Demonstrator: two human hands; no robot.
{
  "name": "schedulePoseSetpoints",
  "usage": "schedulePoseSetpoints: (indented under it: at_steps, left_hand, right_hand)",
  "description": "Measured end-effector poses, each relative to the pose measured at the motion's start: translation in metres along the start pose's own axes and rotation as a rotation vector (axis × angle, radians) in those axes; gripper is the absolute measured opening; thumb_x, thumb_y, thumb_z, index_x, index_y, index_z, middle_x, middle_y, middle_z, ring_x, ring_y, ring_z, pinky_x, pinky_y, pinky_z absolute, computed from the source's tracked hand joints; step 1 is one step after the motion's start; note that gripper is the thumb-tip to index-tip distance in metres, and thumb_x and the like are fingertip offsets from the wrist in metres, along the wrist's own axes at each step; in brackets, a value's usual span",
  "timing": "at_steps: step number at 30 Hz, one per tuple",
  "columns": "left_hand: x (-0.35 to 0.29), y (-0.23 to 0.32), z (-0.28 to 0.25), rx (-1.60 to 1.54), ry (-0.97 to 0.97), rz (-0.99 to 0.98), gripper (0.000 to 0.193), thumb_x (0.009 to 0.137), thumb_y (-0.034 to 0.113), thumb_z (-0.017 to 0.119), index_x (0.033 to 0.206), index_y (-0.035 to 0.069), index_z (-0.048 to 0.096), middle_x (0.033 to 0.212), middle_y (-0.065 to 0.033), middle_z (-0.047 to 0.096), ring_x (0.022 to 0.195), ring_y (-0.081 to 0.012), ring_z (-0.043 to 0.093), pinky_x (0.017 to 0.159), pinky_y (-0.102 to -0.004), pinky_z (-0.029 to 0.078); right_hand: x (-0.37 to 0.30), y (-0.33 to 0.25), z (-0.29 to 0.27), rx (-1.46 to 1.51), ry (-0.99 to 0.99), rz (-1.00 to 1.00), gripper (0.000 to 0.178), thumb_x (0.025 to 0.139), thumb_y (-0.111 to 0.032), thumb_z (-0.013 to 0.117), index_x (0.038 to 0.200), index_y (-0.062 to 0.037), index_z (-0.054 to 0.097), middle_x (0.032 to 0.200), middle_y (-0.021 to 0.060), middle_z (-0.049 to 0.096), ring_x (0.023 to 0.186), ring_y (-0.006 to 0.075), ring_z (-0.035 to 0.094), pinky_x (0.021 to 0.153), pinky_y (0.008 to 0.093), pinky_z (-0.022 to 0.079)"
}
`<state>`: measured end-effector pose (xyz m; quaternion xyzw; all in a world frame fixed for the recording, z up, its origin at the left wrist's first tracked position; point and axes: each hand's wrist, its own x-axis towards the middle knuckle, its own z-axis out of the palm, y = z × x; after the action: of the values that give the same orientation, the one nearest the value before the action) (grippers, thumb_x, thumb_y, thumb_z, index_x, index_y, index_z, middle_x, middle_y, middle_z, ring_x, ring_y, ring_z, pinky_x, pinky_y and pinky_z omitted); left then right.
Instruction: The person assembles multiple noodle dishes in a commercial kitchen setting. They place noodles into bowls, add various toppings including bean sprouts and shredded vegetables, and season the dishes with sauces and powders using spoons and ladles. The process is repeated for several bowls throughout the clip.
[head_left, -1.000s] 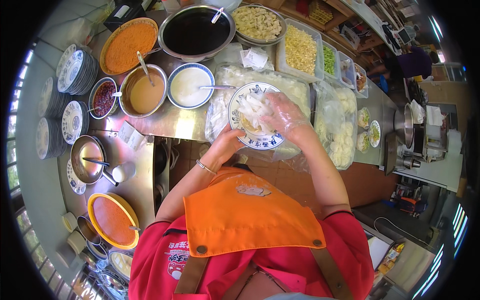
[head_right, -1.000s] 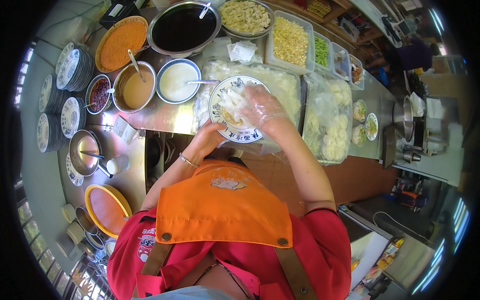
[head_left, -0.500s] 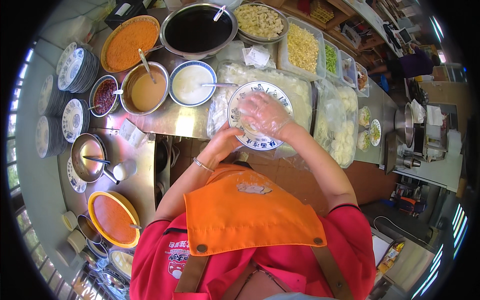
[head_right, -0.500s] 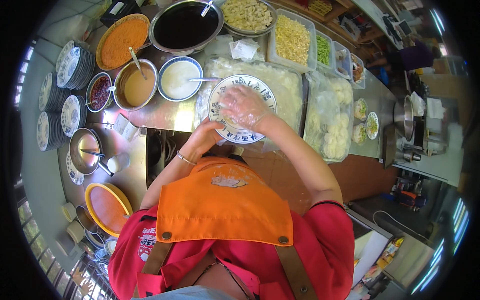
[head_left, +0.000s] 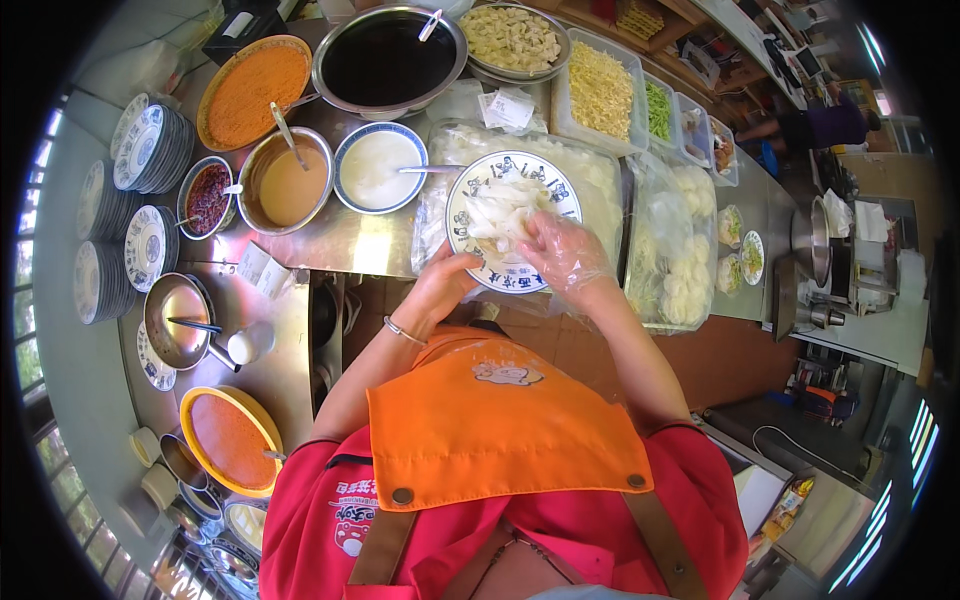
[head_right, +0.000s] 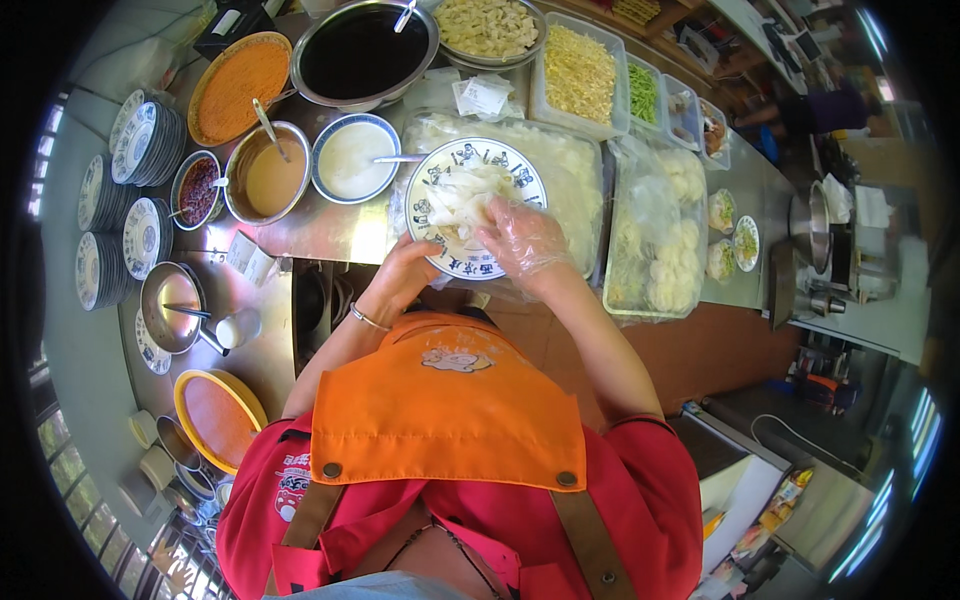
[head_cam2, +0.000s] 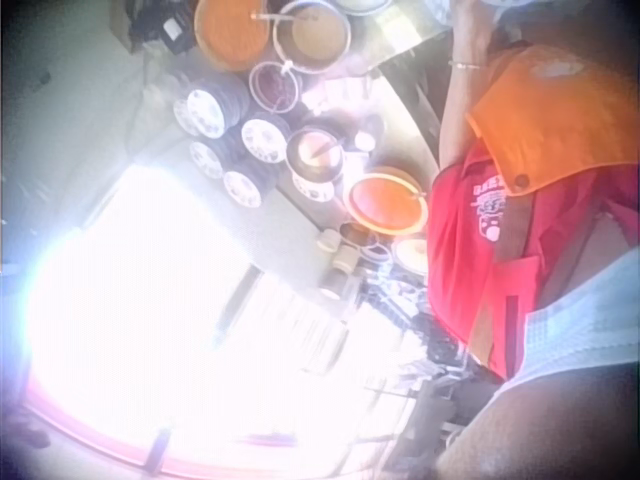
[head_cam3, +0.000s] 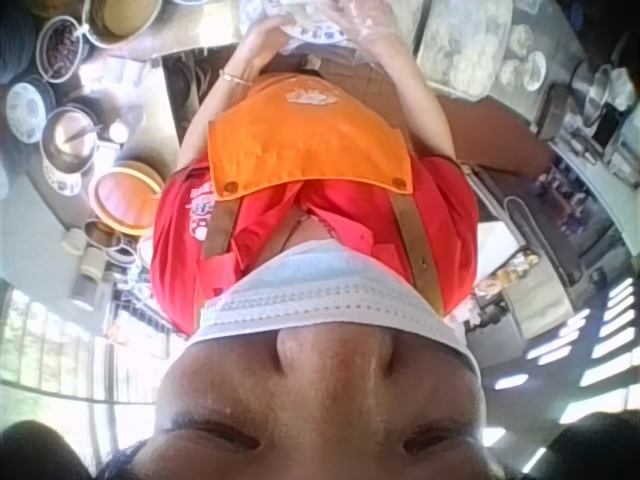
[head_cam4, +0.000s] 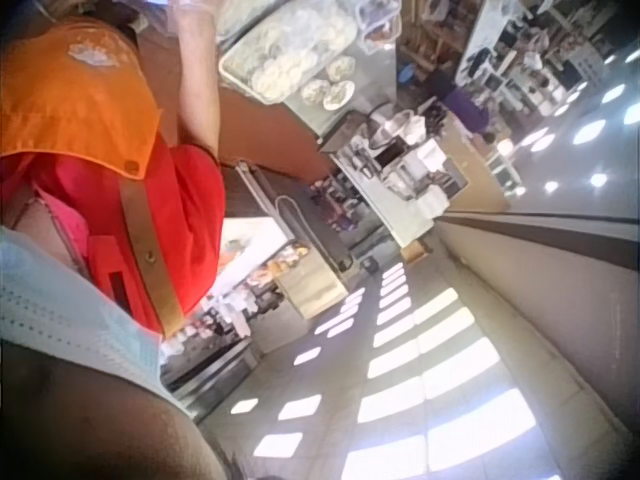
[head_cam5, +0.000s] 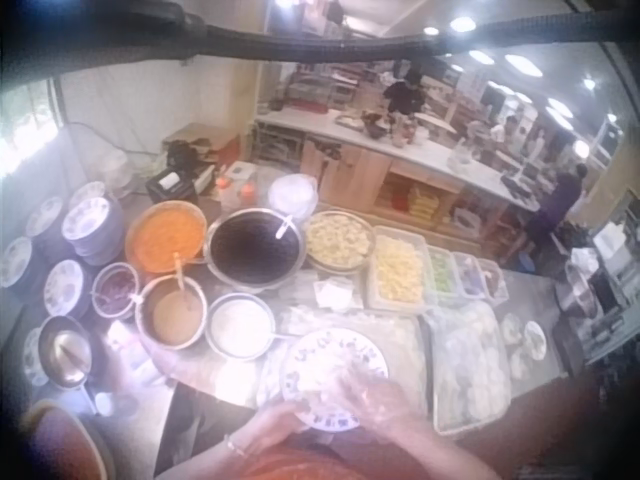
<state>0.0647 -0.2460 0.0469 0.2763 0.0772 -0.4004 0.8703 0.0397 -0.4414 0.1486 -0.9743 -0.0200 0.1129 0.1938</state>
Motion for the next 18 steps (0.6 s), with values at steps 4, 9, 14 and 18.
schedulePoseSetpoints:
  at_steps: [4, 9, 14, 18]
  left_hand:
    - [0.000, -0.002, 0.000, 0.039, -0.014, -0.002, 0.053, 0.083, -0.004, 0.052, 0.135, -0.002, 0.040, 0.128, -0.0170, 0.055, 0.114, -0.0292, 0.058, 0.094, -0.0437, 0.052]
    - [-0.004, -0.003, -0.008, 0.045, 0.004, -0.042, 0.056, 0.082, -0.003, 0.053, 0.136, -0.002, 0.039, 0.130, -0.0166, 0.054, 0.116, -0.0297, 0.057, 0.095, -0.0434, 0.051]
    - [-0.016, 0.000, -0.030, -0.091, 0.022, 0.002, 0.058, 0.081, -0.004, 0.054, 0.137, 0.000, 0.040, 0.130, -0.0154, 0.054, 0.118, -0.0281, 0.056, 0.099, -0.0414, 0.047]
    - [-0.033, 0.015, -0.055, -0.092, 0.069, 0.072, 0.059, 0.080, -0.004, 0.055, 0.137, -0.001, 0.041, 0.132, -0.0149, 0.054, 0.121, -0.0287, 0.053, 0.102, -0.0418, 0.044]
  right_hand:
    - [0.015, -0.001, 0.006, 0.051, 0.154, 0.031, 0.019, 0.091, -0.025, 0.058, 0.094, -0.0069, 0.053, 0.085, 0.0157, 0.064, 0.082, 0.0352, 0.062, 0.073, 0.0461, 0.050]
    - [0.026, 0.015, 0.017, 0.141, 0.232, -0.058, 0.010, 0.089, -0.014, 0.061, 0.089, -0.0043, 0.059, 0.084, 0.0118, 0.065, 0.073, 0.0260, 0.064, 0.067, 0.0376, 0.051]
    - [0.030, 0.055, 0.018, 1.092, 0.280, 0.144, 0.012, 0.095, -0.013, 0.059, 0.097, -0.0017, 0.063, 0.088, 0.0047, 0.067, 0.077, 0.0135, 0.065, 0.068, 0.0281, 0.055]
    - [0.029, 0.092, 0.058, 1.181, 0.296, 0.191, 0.012, 0.095, -0.011, 0.058, 0.098, -0.0019, 0.065, 0.090, 0.0092, 0.068, 0.083, 0.0192, 0.067, 0.073, 0.0320, 0.057]
